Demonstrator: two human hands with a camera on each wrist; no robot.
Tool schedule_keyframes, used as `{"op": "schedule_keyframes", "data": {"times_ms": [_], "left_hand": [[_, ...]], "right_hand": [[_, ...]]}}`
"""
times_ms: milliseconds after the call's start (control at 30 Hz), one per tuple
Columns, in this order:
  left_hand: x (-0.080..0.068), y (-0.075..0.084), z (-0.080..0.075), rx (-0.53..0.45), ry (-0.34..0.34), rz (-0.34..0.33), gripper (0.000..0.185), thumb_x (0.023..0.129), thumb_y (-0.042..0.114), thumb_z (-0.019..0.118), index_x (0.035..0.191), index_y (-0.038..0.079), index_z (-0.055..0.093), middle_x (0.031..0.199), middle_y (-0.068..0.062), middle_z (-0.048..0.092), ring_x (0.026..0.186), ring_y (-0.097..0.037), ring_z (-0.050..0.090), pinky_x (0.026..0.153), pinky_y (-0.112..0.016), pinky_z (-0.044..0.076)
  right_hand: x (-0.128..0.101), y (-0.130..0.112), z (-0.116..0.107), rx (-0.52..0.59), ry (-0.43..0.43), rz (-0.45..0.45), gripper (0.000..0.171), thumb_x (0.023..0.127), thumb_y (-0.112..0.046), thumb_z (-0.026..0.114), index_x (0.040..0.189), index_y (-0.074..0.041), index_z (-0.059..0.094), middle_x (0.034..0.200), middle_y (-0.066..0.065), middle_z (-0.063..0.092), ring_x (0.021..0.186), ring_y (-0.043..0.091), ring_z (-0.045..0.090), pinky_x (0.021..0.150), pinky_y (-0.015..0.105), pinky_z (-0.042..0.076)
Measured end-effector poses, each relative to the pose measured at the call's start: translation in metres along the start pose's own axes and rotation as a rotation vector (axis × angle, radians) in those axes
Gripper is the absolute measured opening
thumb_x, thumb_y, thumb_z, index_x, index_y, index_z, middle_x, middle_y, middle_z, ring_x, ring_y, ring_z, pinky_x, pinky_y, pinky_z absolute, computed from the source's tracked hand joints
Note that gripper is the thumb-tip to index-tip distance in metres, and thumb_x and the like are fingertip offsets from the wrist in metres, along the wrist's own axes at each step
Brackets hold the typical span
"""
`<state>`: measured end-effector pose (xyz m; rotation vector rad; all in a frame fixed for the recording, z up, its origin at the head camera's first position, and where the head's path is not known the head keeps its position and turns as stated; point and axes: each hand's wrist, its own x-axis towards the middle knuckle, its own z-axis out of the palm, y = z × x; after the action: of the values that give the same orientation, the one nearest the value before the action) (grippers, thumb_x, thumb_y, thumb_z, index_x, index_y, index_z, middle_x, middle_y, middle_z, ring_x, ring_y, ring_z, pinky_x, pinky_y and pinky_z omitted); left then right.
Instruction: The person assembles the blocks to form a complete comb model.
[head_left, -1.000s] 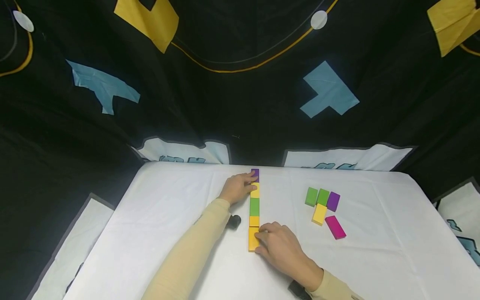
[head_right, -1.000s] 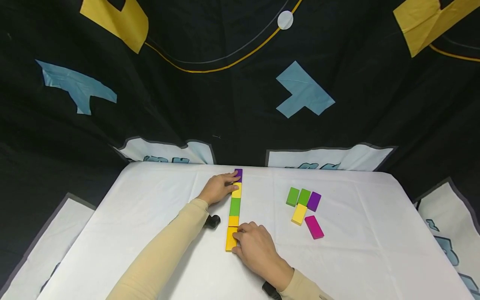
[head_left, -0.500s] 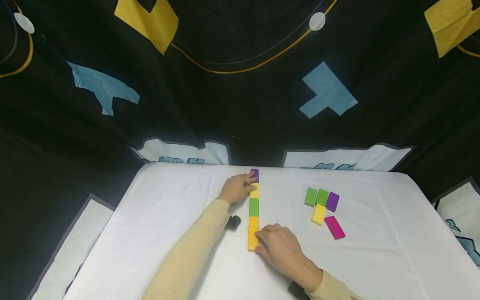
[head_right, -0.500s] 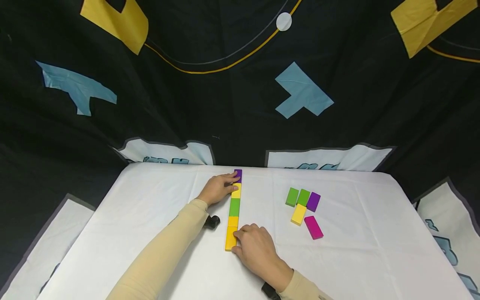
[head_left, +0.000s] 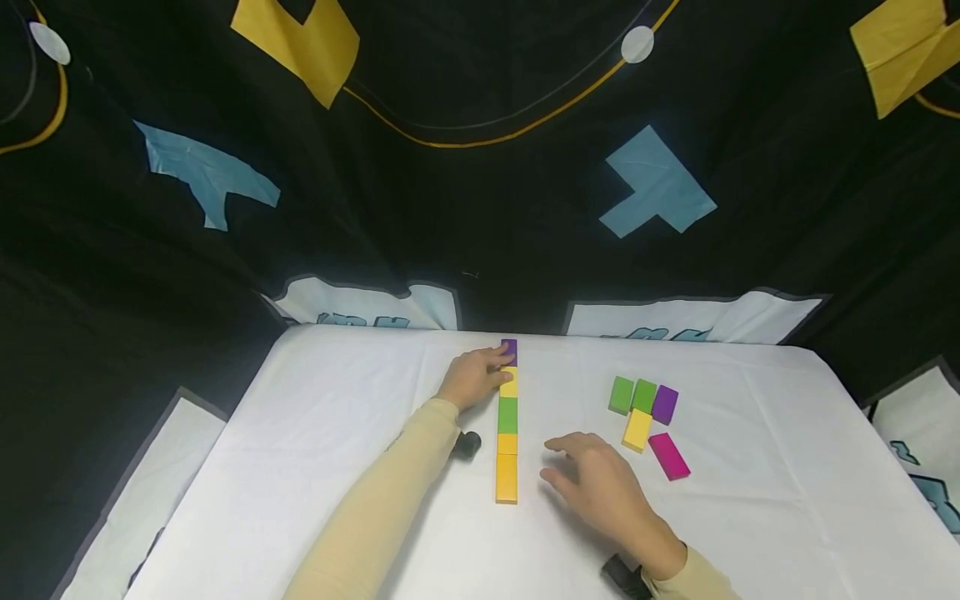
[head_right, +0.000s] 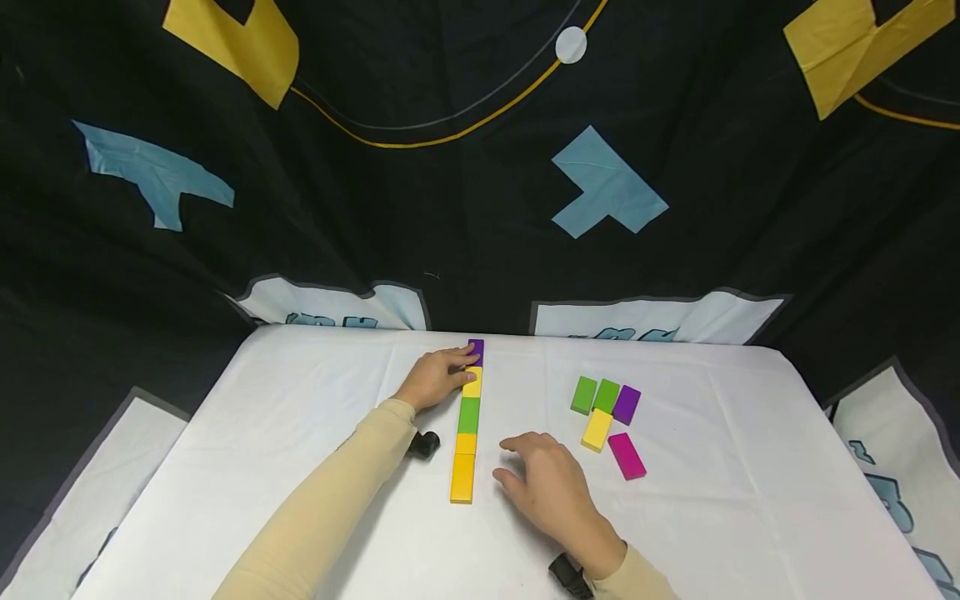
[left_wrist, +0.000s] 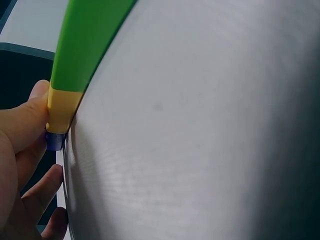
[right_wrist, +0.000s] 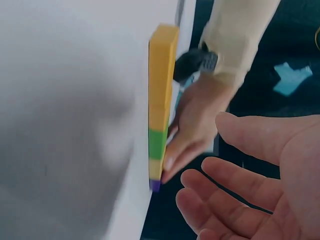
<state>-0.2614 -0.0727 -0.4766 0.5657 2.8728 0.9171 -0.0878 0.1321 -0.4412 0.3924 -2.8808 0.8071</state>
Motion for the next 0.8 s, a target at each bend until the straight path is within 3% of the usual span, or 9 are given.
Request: {"op": "schedule_keyframes", "data": {"times_ms": [300,500,633,800], "left_hand": [[-0.001,0.002,-0.002,-0.015,-0.003,-0.007,0.041,0.096,0.029,0.069,0.136,0.021,0.064,0.149,0.003,0.051,0.142,-0.026,0.043,0.119,-0.043,0.032],[-0.002,0.003,-0.001,-0.019,-0.003,0.008,0.042,0.096,0.028,0.069,0.136,0.019,0.064,0.149,0.001,0.052,0.141,-0.027,0.044,0.119,-0.043,0.032],[-0.002,0.002,0.0,0.001,0.01,0.013,0.042,0.096,0.026,0.069,0.136,0.017,0.064,0.148,-0.001,0.053,0.141,-0.029,0.045,0.118,-0.044,0.033],[-0.002,0.001,0.0,0.005,0.008,0.008,0.041,0.096,0.027,0.068,0.136,0.018,0.064,0.149,0.0,0.052,0.141,-0.029,0.045,0.118,-0.044,0.033]], "right_hand": [[-0.001,0.022,-0.024,0.014,0.029,0.077,0.032,0.084,-0.022,0.082,0.114,-0.011,0.075,0.111,0.002,0.072,0.093,0.02,0.067,0.073,0.037,0.056],[-0.004,0.042,-0.037,0.038,0.107,0.042,0.031,0.085,-0.019,0.081,0.113,-0.006,0.074,0.111,0.008,0.072,0.092,0.024,0.068,0.073,0.042,0.056],[-0.004,0.053,-0.044,0.039,0.131,0.058,0.033,0.087,-0.019,0.079,0.115,-0.004,0.073,0.114,0.013,0.071,0.094,0.028,0.069,0.08,0.05,0.055],[-0.004,0.065,-0.05,0.023,0.149,0.086,0.034,0.088,-0.02,0.079,0.116,-0.002,0.072,0.109,0.014,0.07,0.083,0.025,0.065,0.072,0.043,0.053]]}}
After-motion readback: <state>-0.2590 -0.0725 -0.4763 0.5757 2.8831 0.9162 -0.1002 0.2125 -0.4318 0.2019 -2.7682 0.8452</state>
